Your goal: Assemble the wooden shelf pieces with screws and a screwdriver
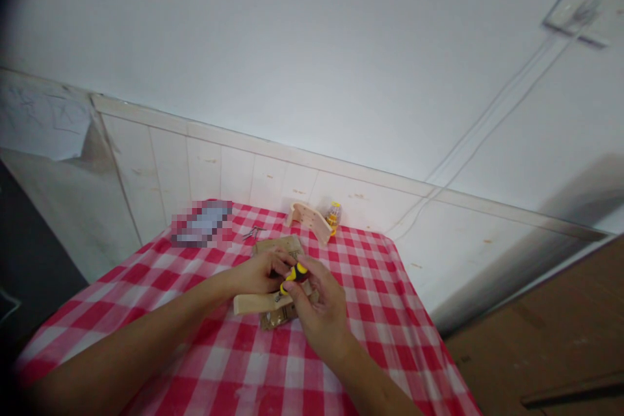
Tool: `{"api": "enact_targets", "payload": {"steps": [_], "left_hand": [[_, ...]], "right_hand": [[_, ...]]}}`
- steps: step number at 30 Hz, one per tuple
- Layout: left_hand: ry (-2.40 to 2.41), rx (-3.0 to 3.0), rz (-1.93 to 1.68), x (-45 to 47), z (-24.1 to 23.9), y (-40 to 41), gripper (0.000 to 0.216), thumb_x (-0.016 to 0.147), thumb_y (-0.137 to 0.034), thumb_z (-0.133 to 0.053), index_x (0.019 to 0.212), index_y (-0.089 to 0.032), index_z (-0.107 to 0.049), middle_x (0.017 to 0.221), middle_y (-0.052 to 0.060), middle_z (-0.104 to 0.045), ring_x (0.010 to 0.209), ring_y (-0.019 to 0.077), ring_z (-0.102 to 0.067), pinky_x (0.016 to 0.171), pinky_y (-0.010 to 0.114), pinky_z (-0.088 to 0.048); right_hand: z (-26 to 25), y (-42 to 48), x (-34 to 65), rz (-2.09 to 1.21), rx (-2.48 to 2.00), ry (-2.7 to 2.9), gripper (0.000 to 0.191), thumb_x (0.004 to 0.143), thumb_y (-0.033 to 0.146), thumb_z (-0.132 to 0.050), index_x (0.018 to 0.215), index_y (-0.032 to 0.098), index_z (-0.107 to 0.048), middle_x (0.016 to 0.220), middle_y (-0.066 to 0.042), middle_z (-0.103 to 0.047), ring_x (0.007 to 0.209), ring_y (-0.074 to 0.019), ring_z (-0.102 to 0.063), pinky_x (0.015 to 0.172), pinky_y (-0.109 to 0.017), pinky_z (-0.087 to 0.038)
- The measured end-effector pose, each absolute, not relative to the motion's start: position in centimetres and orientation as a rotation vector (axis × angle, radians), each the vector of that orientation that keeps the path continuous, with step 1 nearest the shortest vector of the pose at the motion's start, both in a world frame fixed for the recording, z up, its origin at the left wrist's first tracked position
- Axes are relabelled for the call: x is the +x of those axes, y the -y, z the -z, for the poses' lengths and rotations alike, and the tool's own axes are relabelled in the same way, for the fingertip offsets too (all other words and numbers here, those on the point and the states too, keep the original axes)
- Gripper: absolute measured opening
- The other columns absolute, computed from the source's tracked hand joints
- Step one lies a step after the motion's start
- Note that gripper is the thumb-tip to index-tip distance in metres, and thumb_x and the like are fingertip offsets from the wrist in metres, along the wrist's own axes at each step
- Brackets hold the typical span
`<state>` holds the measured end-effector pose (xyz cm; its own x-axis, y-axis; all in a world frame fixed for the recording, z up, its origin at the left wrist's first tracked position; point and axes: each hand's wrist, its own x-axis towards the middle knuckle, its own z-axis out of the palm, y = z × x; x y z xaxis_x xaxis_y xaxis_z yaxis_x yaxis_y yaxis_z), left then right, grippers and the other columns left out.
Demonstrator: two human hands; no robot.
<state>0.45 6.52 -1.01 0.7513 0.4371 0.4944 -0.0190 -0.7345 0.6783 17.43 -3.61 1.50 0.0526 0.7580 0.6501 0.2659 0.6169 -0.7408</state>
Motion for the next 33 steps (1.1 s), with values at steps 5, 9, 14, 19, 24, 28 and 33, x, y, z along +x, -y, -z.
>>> {"api": "enact_targets", "payload": {"steps": [5, 9, 14, 19, 24, 28, 33], "left_hand": [[-0.277, 2.256, -0.853, 0.42, 0.86, -6.43, 0.018, 0.089, -0.014, -0.066, 0.091, -0.021, -0.083, 0.111, 0.007, -0.080, 0.104, 0.0234, -0.073, 0.103, 0.038, -0.049], [-0.315, 2.267, -0.845, 0.38, 1.04, -6.63, 0.019, 0.086, -0.012, -0.066, 0.086, -0.021, -0.083, 0.110, 0.006, -0.080, 0.106, 0.0228, -0.073, 0.106, 0.039, -0.047], [-0.264, 2.264, -0.870, 0.40, 0.83, -6.74, 0.019, 0.085, -0.010, -0.066, 0.085, -0.018, -0.083, 0.111, 0.010, -0.079, 0.104, 0.0238, -0.073, 0.099, 0.037, -0.051], [-0.327, 2.266, -0.807, 0.34, 0.29, -6.47, 0.017, 0.085, -0.013, -0.068, 0.088, -0.021, -0.083, 0.109, 0.008, -0.080, 0.106, 0.0241, -0.072, 0.104, 0.039, -0.049], [-0.380, 2.260, -0.775, 0.22, 0.38, -6.36, 0.017, 0.085, -0.013, -0.068, 0.087, -0.021, -0.082, 0.109, 0.007, -0.080, 0.105, 0.0231, -0.071, 0.102, 0.038, -0.049], [-0.373, 2.264, -0.811, 0.15, 0.49, -6.35, 0.018, 0.082, -0.008, -0.067, 0.083, -0.019, -0.081, 0.105, 0.007, -0.080, 0.103, 0.0228, -0.071, 0.106, 0.039, -0.046], [-0.372, 2.272, -0.800, 0.19, 0.11, -6.20, 0.019, 0.083, -0.011, -0.066, 0.083, -0.020, -0.082, 0.107, 0.006, -0.080, 0.100, 0.0217, -0.070, 0.103, 0.038, -0.048]], "right_hand": [[-1.87, 3.50, 17.28, -0.454, -0.883, 1.550, 0.032, 0.087, 0.025, -0.078, 0.118, 0.031, -0.075, 0.103, -0.006, -0.078, 0.092, -0.0225, -0.075, 0.084, -0.039, -0.064], [-1.84, 3.27, 17.20, -0.455, -0.865, 1.529, 0.031, 0.086, 0.027, -0.079, 0.117, 0.029, -0.075, 0.103, -0.007, -0.078, 0.092, -0.0226, -0.076, 0.081, -0.038, -0.064], [-1.88, 3.00, 17.23, -0.506, -0.811, 1.500, 0.034, 0.084, 0.023, -0.081, 0.117, 0.030, -0.075, 0.104, -0.006, -0.079, 0.093, -0.0215, -0.077, 0.082, -0.036, -0.065], [-1.83, 2.90, 17.30, -0.517, -0.815, 1.484, 0.032, 0.082, 0.026, -0.083, 0.113, 0.028, -0.076, 0.101, -0.006, -0.079, 0.089, -0.0221, -0.077, 0.079, -0.037, -0.066], [-1.83, 3.43, 17.48, -0.499, -0.809, 1.569, 0.035, 0.090, 0.025, -0.074, 0.125, 0.028, -0.071, 0.114, -0.010, -0.077, 0.101, -0.0246, -0.076, 0.082, -0.038, -0.066], [-1.72, 3.80, 17.52, -0.554, -0.780, 1.609, 0.038, 0.095, 0.022, -0.066, 0.132, 0.030, -0.065, 0.123, -0.011, -0.075, 0.108, -0.0259, -0.075, 0.083, -0.039, -0.066], [-1.48, 3.49, 17.47, -0.545, -0.786, 1.574, 0.038, 0.093, 0.021, -0.069, 0.130, 0.031, -0.068, 0.119, -0.009, -0.076, 0.105, -0.0248, -0.076, 0.086, -0.039, -0.066]]}}
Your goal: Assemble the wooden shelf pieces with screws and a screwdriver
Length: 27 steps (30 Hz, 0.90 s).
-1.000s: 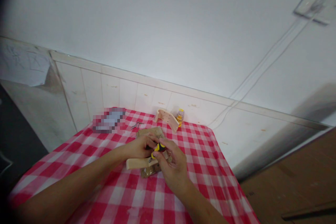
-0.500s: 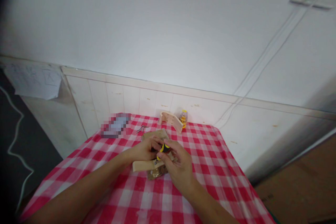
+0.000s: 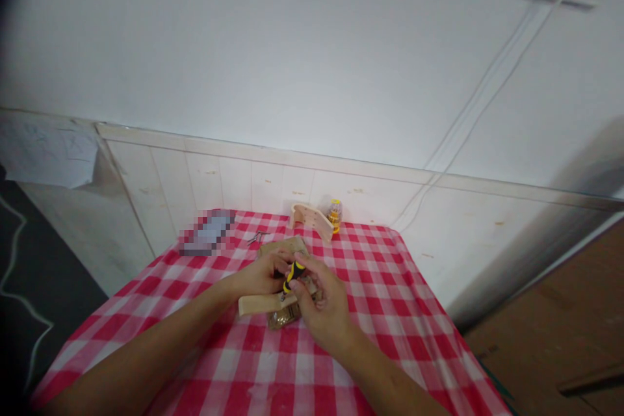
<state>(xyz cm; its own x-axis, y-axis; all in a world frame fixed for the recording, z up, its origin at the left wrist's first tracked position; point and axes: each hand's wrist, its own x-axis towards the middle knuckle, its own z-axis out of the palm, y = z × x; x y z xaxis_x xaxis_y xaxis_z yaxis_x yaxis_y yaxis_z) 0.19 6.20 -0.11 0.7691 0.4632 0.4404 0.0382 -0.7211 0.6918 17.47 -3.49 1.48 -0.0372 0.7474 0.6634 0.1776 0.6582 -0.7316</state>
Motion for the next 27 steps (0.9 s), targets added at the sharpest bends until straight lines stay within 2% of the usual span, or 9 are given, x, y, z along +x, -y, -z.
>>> {"api": "enact_targets", "payload": {"steps": [4, 14, 20, 23, 27], "left_hand": [[-0.383, 2.260, -0.815, 0.2, 0.1, -6.2, 0.016, 0.082, -0.012, -0.067, 0.085, -0.020, -0.082, 0.110, 0.007, -0.079, 0.102, 0.0226, -0.070, 0.103, 0.038, -0.047], [-0.461, 2.269, -0.789, 0.1, 0.5, -6.1, 0.013, 0.083, -0.014, -0.070, 0.085, -0.020, -0.082, 0.110, 0.006, -0.080, 0.104, 0.0220, -0.070, 0.107, 0.039, -0.043], [-0.430, 2.246, -0.805, 0.2, 0.6, -6.2, 0.015, 0.085, -0.015, -0.069, 0.088, -0.021, -0.082, 0.112, 0.007, -0.079, 0.106, 0.0213, -0.071, 0.104, 0.037, -0.046], [-0.413, 2.242, -0.793, 0.1, 0.7, -6.3, 0.018, 0.085, -0.012, -0.067, 0.089, -0.021, -0.083, 0.112, 0.007, -0.079, 0.109, 0.0221, -0.071, 0.104, 0.037, -0.047], [-0.406, 2.252, -0.809, 0.0, 0.3, -6.1, 0.021, 0.086, -0.012, -0.066, 0.090, -0.021, -0.084, 0.112, 0.007, -0.079, 0.104, 0.0210, -0.073, 0.100, 0.034, -0.050]], "right_hand": [[-1.6, 3.2, 17.4, -0.544, -0.771, 1.554, 0.040, 0.091, 0.019, -0.071, 0.129, 0.032, -0.069, 0.114, -0.007, -0.078, 0.100, -0.0220, -0.076, 0.088, -0.038, -0.065], [-1.9, 3.1, 17.3, -0.569, -0.802, 1.504, 0.035, 0.087, 0.027, -0.078, 0.122, 0.028, -0.072, 0.109, -0.008, -0.079, 0.097, -0.0238, -0.077, 0.089, -0.041, -0.065], [-1.6, 2.9, 17.4, -0.574, -0.815, 1.501, 0.037, 0.087, 0.028, -0.077, 0.124, 0.028, -0.071, 0.108, -0.008, -0.079, 0.096, -0.0233, -0.077, 0.088, -0.041, -0.065], [-1.6, 2.7, 18.0, -0.530, -0.860, 1.486, 0.039, 0.089, 0.030, -0.076, 0.127, 0.029, -0.069, 0.110, -0.008, -0.078, 0.099, -0.0242, -0.076, 0.088, -0.041, -0.064], [-2.0, 2.1, 19.1, -0.442, -0.877, 1.410, 0.041, 0.090, 0.030, -0.075, 0.129, 0.030, -0.067, 0.117, -0.008, -0.074, 0.107, -0.0248, -0.072, 0.097, -0.045, -0.060]]}}
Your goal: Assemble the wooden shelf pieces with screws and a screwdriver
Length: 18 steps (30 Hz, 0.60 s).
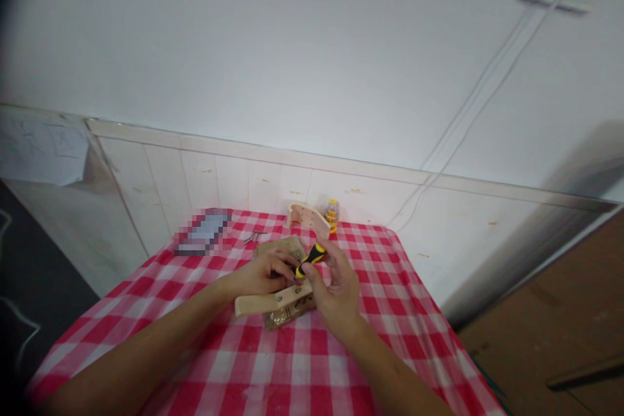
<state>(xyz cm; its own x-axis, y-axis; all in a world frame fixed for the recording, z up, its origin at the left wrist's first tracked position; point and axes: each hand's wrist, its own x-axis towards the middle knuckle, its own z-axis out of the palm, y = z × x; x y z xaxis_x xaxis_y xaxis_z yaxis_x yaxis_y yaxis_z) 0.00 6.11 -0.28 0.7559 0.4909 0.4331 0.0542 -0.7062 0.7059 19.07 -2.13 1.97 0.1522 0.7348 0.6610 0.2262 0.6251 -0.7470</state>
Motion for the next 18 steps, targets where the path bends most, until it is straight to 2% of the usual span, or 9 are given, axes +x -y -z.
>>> {"api": "enact_targets", "payload": {"steps": [6, 18], "left_hand": [[-0.403, 2.308, -0.831, 0.0, -0.4, -5.9, 0.022, 0.088, -0.015, -0.066, 0.093, -0.026, -0.085, 0.110, 0.005, -0.080, 0.105, 0.0213, -0.072, 0.096, 0.032, -0.051], [-0.411, 2.255, -0.801, -0.1, -0.1, -6.0, 0.022, 0.087, -0.011, -0.067, 0.092, -0.022, -0.085, 0.113, 0.007, -0.079, 0.108, 0.0225, -0.071, 0.102, 0.034, -0.048]], "right_hand": [[-1.5, 1.6, 20.0, -0.382, -0.914, 1.478, 0.039, 0.092, 0.031, -0.073, 0.131, 0.028, -0.067, 0.116, -0.009, -0.074, 0.101, -0.0244, -0.072, 0.093, -0.044, -0.060], [-1.2, 1.6, 20.3, -0.348, -0.942, 1.620, 0.040, 0.097, 0.028, -0.066, 0.136, 0.034, -0.062, 0.128, -0.009, -0.072, 0.111, -0.0252, -0.071, 0.098, -0.046, -0.059]]}}
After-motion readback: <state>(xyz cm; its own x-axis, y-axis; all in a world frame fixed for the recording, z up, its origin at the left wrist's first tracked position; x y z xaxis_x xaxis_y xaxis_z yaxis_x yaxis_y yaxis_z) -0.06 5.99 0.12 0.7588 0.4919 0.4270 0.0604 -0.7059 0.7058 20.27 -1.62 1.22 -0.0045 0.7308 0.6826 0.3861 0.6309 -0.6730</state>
